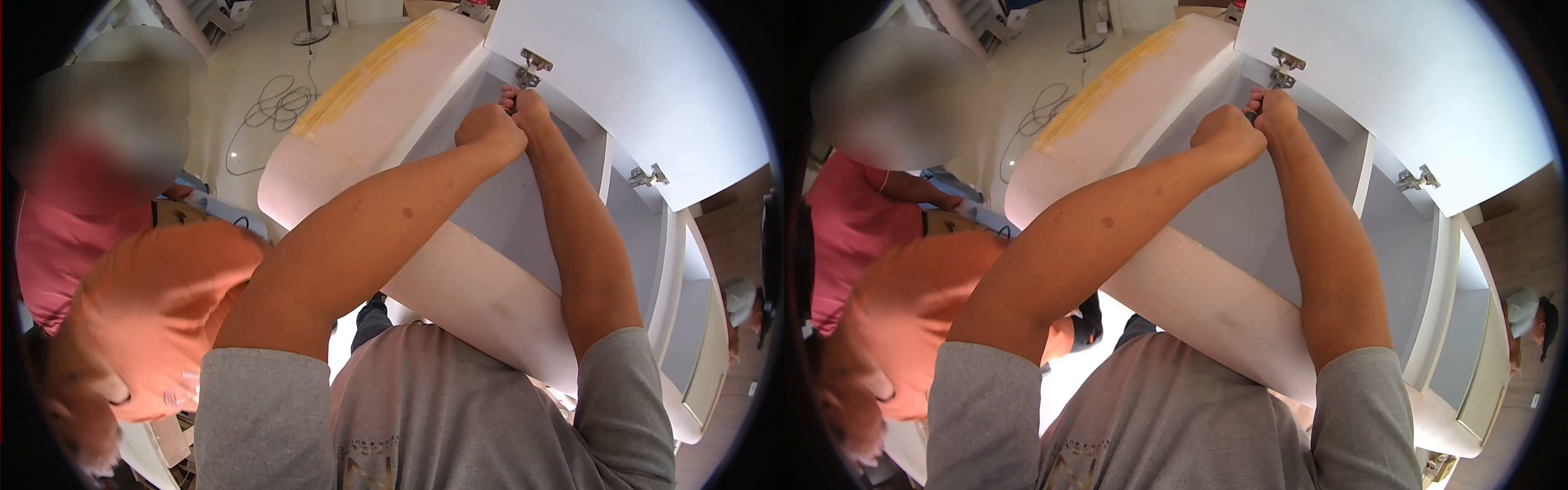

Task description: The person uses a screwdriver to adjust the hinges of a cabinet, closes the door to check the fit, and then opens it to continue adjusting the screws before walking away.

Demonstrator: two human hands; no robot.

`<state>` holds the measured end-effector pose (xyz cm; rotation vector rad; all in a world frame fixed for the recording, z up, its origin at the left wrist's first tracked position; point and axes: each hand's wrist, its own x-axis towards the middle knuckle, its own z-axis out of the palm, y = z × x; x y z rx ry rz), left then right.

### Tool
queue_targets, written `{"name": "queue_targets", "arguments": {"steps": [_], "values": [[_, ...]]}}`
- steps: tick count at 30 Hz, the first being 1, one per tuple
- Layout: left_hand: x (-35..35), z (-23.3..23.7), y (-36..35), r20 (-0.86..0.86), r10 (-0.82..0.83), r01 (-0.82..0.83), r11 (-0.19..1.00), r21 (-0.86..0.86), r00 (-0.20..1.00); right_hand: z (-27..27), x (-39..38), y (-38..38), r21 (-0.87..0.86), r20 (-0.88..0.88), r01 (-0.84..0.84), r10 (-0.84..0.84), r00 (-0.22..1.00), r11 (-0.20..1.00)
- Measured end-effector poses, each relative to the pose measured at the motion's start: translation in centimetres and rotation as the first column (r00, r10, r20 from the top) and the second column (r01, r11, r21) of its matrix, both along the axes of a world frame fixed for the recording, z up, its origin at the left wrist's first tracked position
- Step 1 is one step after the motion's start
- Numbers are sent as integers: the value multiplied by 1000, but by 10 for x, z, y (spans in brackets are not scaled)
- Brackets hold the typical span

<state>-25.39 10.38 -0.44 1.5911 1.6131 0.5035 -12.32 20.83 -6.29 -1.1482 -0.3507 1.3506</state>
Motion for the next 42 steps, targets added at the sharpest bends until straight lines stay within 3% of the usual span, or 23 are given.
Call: {"name": "queue_targets", "arguments": {"steps": [14, 20, 23, 26, 29, 32, 35, 37, 38, 41, 42], "values": [[-3, -7, 7, -59, -120, 123, 991, 48, 991, -5, 0, 8, -20, 8, 20, -20, 1000, 1000], [-2, -15, 7, -161, -173, 208, 950, 233, 972, -10, 5, 15, 2, -70, 23, -23, 997, 1000], [0, -17, 5, -263, -213, 279, 929, 244, 941, -7, 4, 10, 23, -88, 12, -10, 996, 1000], [5, -19, -2, -697, -53, 500, 735, 457, 715, -5, 2, 9, 21, -172, 18, -15, 985, 1000], [11, -20, -6, -779, 15, 531, 723, 441, 626, -6, 4, 11, 43, -206, -1, 10, 979, 999], [13, -43, 19, -455, -90, 354, 764, 539, 886, -8, 5, 13, 62, -194, -42, 54, 980, 997], [0, -47, 22, -512, -164, 456, 722, 520, 843, -15, 5, 9, 89, -163, -71, 85, 983, 994], [-3, -43, 36, -18, -192, 189, 941, 281, 981, -18, 7, 7, 122, -89, -95, 106, 990, 988], [-6, -35, 37, 231, -117, 97, 991, 97, 966, -20, 12, 8, 143, -28, -112, 117, 993, 983], [-12, -13, 30, 516, 132, -7, 972, -237, 846, -22, 22, 10, 73, 76, -54, 49, 996, 996], [-15, -8, 28, 494, 132, -26, 976, -215, 860, -21, 25, 10, 27, 101, -14, 12, 995, 1000]]}}
